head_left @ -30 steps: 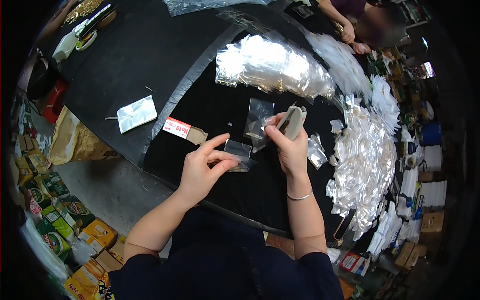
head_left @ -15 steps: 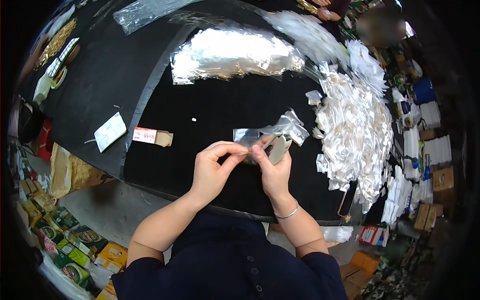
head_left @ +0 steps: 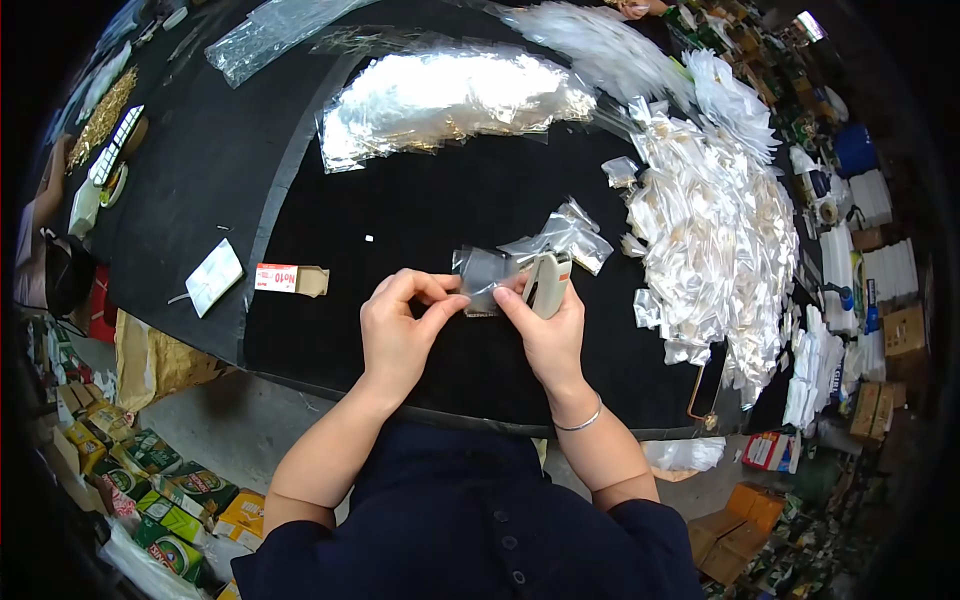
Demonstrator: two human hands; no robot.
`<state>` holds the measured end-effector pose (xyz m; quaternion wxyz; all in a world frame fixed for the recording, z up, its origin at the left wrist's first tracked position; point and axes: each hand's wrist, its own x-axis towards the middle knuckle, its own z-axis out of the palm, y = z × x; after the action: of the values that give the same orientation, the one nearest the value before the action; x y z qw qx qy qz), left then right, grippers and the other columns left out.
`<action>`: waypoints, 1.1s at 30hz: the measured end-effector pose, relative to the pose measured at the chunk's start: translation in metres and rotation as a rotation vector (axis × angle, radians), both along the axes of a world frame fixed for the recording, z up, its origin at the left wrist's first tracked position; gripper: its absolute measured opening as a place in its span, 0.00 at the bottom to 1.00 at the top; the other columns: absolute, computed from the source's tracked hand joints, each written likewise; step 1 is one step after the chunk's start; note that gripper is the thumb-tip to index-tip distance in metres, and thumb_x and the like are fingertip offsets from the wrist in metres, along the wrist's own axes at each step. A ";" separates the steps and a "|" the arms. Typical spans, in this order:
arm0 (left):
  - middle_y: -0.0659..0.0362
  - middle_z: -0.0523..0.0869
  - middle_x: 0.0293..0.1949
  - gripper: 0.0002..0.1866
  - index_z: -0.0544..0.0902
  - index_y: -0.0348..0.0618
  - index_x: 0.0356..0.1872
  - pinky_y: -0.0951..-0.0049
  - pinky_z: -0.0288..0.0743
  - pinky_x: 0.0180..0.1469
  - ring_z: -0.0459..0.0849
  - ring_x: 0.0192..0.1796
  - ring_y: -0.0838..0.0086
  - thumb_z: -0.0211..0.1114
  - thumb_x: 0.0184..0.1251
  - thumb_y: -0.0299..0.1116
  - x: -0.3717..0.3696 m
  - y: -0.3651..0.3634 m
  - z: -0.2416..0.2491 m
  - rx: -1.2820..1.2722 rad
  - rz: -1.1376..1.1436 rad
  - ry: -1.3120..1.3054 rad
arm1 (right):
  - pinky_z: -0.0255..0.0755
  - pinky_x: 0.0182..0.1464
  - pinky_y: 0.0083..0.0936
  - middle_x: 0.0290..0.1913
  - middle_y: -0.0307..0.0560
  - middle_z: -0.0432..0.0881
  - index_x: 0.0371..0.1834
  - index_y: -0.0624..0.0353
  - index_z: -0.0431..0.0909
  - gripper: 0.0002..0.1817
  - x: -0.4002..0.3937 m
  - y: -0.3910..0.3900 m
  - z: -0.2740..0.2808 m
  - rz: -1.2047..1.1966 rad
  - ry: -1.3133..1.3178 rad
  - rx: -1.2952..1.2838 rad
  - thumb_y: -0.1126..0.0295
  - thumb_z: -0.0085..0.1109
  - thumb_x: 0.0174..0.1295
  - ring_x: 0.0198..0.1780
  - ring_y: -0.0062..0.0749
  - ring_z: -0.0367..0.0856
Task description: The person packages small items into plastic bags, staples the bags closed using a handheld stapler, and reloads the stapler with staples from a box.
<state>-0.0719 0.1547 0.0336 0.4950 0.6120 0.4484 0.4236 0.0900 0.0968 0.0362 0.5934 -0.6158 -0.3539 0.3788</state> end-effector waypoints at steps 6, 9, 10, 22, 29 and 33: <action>0.57 0.89 0.30 0.05 0.88 0.37 0.33 0.78 0.78 0.35 0.85 0.31 0.73 0.75 0.55 0.23 0.006 -0.004 0.004 0.178 -0.056 0.115 | 0.75 0.42 0.18 0.37 0.39 0.82 0.43 0.62 0.76 0.13 -0.007 0.002 -0.003 0.020 0.056 0.034 0.76 0.71 0.59 0.37 0.19 0.79; 0.56 0.89 0.31 0.07 0.89 0.39 0.35 0.76 0.77 0.34 0.85 0.31 0.72 0.75 0.55 0.23 0.009 -0.004 -0.001 0.077 -0.027 0.022 | 0.76 0.40 0.18 0.37 0.39 0.82 0.43 0.62 0.75 0.13 -0.004 0.002 -0.004 0.027 0.059 0.048 0.75 0.71 0.60 0.37 0.17 0.79; 0.56 0.89 0.31 0.07 0.89 0.39 0.35 0.76 0.77 0.34 0.85 0.31 0.72 0.75 0.55 0.23 0.009 -0.004 -0.003 0.075 -0.026 0.024 | 0.76 0.41 0.19 0.37 0.39 0.82 0.43 0.62 0.75 0.13 -0.001 0.001 -0.002 0.026 0.110 0.009 0.75 0.71 0.60 0.37 0.18 0.79; 0.54 0.88 0.30 0.05 0.88 0.38 0.33 0.67 0.78 0.36 0.85 0.32 0.62 0.73 0.54 0.25 0.011 0.002 0.004 0.390 -0.225 0.270 | 0.73 0.44 0.23 0.34 0.39 0.79 0.42 0.62 0.74 0.14 -0.001 0.002 0.003 -0.070 -0.297 0.270 0.73 0.71 0.60 0.37 0.25 0.78; 0.54 0.88 0.31 0.06 0.88 0.38 0.33 0.66 0.78 0.37 0.85 0.35 0.62 0.73 0.55 0.25 0.026 -0.015 0.015 0.256 -0.395 0.207 | 0.70 0.56 0.34 0.36 0.46 0.77 0.40 0.64 0.74 0.14 0.012 -0.011 0.010 0.002 -0.977 0.296 0.75 0.71 0.56 0.41 0.42 0.77; 0.55 0.88 0.35 0.05 0.88 0.38 0.34 0.69 0.78 0.37 0.86 0.35 0.67 0.72 0.57 0.25 0.025 -0.005 0.026 0.275 -0.253 0.141 | 0.71 0.56 0.35 0.41 0.50 0.79 0.40 0.62 0.75 0.14 0.026 -0.009 0.014 -0.250 -1.089 0.281 0.74 0.72 0.56 0.44 0.45 0.78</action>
<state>-0.0466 0.1498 0.0595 0.4234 0.7534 0.3392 0.3716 0.1164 0.0880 0.0504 0.4419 -0.6743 -0.5801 -0.1165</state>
